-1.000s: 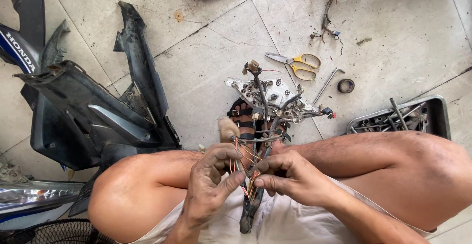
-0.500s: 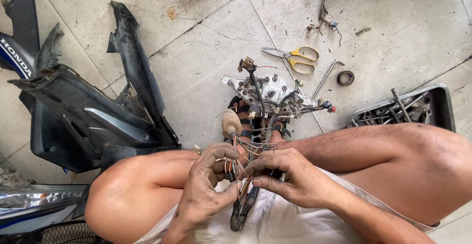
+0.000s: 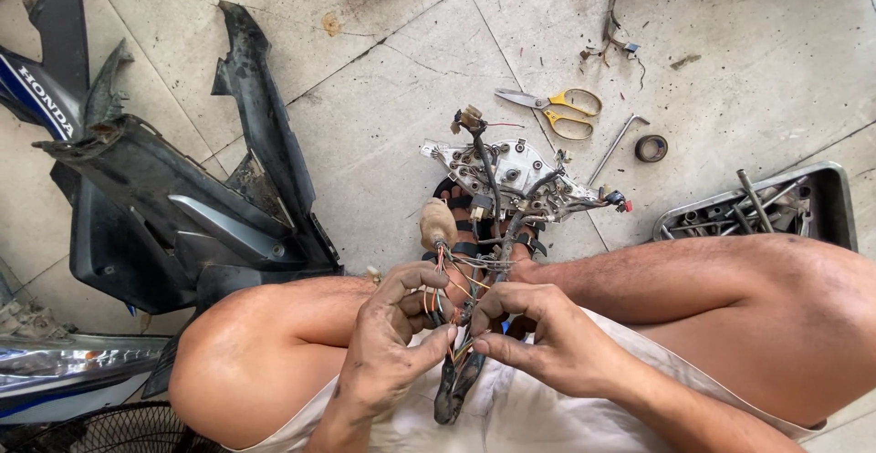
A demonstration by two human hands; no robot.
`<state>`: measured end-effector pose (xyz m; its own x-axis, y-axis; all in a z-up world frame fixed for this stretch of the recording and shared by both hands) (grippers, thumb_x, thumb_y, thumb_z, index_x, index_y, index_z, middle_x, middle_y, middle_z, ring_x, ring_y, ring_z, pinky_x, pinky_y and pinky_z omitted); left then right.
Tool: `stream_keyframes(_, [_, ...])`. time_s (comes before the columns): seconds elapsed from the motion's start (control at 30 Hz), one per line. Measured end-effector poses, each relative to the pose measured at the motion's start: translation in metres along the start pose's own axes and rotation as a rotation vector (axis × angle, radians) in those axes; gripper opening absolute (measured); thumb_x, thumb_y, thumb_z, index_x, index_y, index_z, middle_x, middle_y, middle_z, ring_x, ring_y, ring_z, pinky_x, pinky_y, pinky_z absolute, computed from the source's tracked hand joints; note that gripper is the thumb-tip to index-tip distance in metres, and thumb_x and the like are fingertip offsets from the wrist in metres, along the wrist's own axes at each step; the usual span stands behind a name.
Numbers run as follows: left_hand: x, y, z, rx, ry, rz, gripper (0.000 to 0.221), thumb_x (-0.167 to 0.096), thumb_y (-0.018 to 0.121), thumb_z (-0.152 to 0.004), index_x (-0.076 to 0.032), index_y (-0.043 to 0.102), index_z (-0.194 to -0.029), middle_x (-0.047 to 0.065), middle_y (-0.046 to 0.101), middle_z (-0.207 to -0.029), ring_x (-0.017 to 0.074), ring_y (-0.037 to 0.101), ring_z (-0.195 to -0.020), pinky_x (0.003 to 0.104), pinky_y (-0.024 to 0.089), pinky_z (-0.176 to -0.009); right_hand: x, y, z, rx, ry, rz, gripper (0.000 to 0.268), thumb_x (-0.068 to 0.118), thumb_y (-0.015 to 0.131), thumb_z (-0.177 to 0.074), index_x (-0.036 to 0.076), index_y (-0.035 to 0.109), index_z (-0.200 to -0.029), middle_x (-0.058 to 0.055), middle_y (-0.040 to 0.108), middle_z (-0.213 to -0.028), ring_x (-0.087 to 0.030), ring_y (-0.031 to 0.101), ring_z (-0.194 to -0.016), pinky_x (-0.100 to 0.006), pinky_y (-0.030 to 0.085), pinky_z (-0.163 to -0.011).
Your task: Repairing and taping a motorcycle wiring harness while sitting on the floor
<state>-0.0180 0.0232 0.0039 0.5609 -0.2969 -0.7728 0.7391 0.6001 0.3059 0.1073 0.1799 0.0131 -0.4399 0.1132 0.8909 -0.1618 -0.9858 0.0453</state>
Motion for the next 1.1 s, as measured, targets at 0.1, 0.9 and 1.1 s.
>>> stream_keyframes(0.1, [-0.003,0.000,-0.001,-0.102,-0.008,-0.077,0.052,0.018,0.068,-0.074,0.000,0.062,-0.122,0.009,0.067,-0.104,0.0151,0.065,-0.092,0.027,0.057,-0.077,0.003,0.000,0.002,0.003,-0.026,-0.062,0.007,0.013,0.073,-0.086,0.007,0.075,-0.090,0.000,0.075,-0.085,-0.012,0.064,-0.072,-0.027,0.052,-0.066])
stream_keyframes(0.9, [-0.030,0.018,0.003,-0.088,0.163,-0.701,0.050,-0.010,0.078,-0.067,-0.013,0.068,-0.116,0.003,0.064,-0.128,0.0148,0.067,-0.090,0.029,0.058,-0.077,-0.029,0.016,0.009,-0.243,0.154,-0.351,0.013,0.003,0.086,-0.078,-0.006,0.086,-0.087,-0.005,0.075,-0.067,-0.008,0.057,-0.055,-0.022,0.048,-0.048])
stream_keyframes(1.1, [-0.028,0.014,0.002,-0.042,0.061,-0.540,0.053,-0.007,0.078,-0.072,-0.007,0.065,-0.123,0.011,0.058,-0.139,0.0227,0.075,-0.100,0.035,0.063,-0.085,-0.018,0.013,0.007,-0.243,-0.007,-0.278,0.015,0.006,0.085,-0.077,0.002,0.086,-0.092,-0.004,0.079,-0.074,-0.007,0.057,-0.055,-0.022,0.046,-0.047])
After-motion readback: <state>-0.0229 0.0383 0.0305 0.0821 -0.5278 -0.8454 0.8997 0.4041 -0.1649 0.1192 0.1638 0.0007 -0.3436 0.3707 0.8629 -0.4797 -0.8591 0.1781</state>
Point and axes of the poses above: each hand's wrist, its own z-axis away from the middle knuckle, its own y-axis out of the palm, x = y × z, the point moved 3 cm from there along -z, towards the middle knuckle
